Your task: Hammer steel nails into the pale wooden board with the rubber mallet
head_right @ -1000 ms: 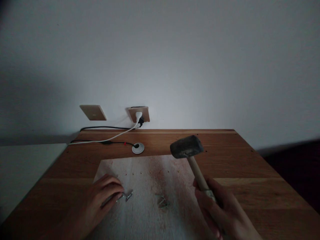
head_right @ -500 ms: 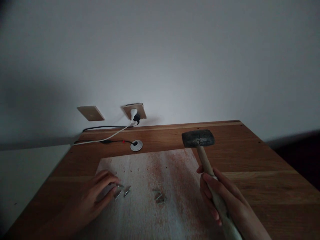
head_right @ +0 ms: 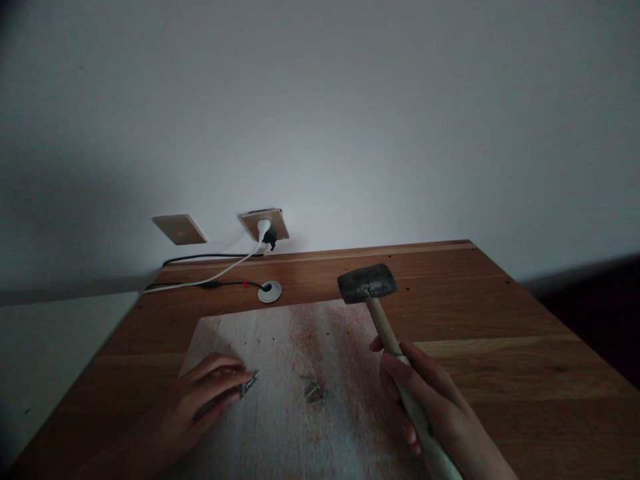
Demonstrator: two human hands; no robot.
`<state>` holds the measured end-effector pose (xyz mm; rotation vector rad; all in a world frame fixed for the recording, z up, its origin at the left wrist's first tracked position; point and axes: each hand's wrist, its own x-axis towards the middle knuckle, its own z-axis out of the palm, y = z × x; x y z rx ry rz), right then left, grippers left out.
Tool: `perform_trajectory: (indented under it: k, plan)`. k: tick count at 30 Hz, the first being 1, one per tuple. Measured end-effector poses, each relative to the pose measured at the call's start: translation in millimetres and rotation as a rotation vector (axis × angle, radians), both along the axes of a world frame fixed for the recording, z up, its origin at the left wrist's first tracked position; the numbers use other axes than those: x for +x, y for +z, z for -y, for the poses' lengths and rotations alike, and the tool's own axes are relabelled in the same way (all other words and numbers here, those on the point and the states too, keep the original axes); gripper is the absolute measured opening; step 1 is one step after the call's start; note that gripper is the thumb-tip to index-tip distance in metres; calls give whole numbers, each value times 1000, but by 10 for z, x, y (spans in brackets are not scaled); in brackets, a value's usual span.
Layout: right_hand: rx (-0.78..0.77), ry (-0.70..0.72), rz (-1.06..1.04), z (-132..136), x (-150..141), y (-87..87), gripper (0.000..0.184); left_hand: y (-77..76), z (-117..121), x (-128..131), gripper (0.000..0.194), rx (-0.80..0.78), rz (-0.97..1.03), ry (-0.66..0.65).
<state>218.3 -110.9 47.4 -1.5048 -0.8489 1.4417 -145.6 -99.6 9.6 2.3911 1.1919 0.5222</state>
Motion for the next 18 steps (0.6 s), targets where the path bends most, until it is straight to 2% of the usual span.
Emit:
perform_trajectory:
  k: [7, 12, 18]
  plan:
    - [-60, 5, 93, 10, -7, -8, 54, -34, -2, 251, 32, -72, 54, -34]
    - [-39, 14, 100, 11, -30, 32, 51, -53, 30, 549, 34, -134, 84, -89]
    - [-51, 13, 117, 6, -54, 90, 49, 27, 17, 852, 43, -64, 91, -160]
